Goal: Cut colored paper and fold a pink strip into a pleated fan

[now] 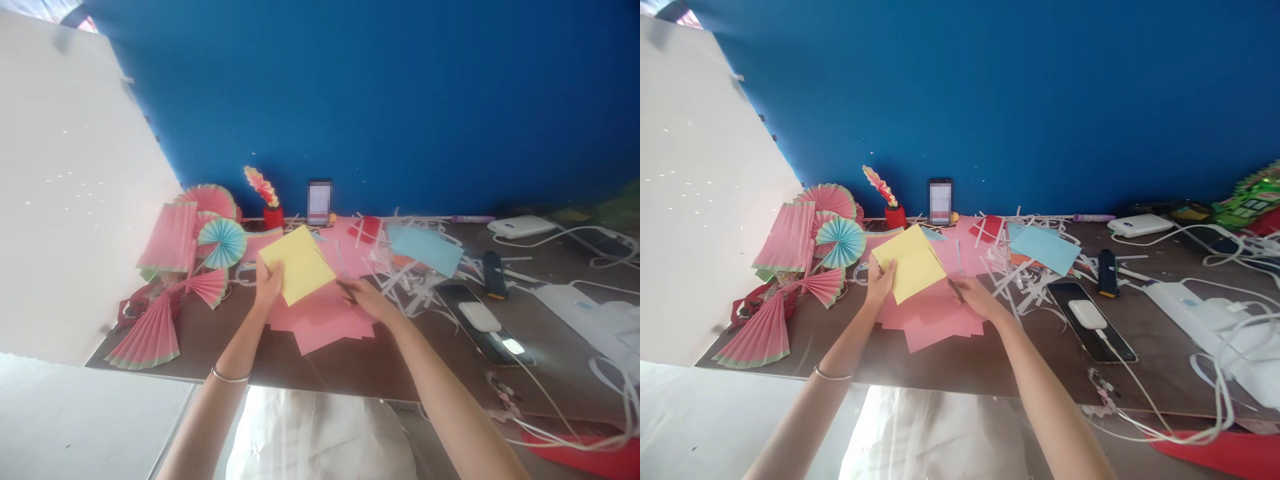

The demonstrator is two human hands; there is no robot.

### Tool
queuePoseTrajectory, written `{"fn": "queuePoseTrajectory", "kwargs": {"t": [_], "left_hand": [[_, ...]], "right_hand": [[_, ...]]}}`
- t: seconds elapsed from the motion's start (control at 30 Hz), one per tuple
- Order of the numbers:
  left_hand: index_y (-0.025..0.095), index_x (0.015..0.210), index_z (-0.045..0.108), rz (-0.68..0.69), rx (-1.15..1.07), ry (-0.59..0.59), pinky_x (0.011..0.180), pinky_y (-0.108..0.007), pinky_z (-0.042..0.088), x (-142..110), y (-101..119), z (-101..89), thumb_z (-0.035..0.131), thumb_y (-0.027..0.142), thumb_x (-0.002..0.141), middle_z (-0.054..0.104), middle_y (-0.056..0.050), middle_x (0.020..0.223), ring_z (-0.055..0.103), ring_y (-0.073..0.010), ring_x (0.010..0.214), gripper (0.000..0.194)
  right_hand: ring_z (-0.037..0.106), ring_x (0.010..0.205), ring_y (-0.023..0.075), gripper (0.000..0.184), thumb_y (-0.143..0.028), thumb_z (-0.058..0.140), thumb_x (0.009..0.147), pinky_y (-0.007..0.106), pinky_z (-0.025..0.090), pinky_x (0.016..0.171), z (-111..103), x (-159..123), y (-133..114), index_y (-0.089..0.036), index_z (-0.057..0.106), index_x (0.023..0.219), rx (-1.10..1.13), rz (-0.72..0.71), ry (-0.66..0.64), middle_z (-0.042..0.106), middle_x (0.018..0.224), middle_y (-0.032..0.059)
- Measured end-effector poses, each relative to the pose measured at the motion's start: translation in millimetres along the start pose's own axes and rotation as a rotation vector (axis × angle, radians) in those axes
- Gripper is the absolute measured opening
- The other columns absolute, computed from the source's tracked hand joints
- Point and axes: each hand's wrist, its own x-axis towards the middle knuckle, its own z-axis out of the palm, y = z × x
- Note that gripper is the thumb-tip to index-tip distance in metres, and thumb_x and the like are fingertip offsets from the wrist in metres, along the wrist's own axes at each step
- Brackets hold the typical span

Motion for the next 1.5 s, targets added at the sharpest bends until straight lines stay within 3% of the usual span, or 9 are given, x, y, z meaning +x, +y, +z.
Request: {"fn": "queuePoseTrajectory", "kwargs": {"t": [1.1,1.5], "left_hand": [[0.022,0.111,0.04,-0.025,0.001,-0.059,0.078,-0.032,0.05,-0.7,-1.1,-1.0,0.057,0.039,0.077,0.058,-0.008,0.106,0.06,-0.0189,0.093,0.042],[0.021,0.112,0.041,-0.01,-0.023,-0.083,0.08,-0.032,0.05,-1.2,-2.7,0.2,0.058,0.04,0.077,0.058,-0.007,0.103,0.059,-0.0185,0.093,0.043]], "right_hand": [[0.039,0.054,0.0116,0.047,-0.057,0.039,0.081,0.028,0.033,0.062,-4.7,-1.4,-2.9,-0.019,0.039,0.054,-0.044,-0.025,-0.018,0.04,0.054,-0.0023],[0.039,0.055,0.011,0.038,-0.049,0.045,0.079,0.026,0.03,0.059,-4.9,1.4,3.8,-0.018,0.043,0.056,-0.033,-0.02,-0.026,0.041,0.054,-0.003]]}}
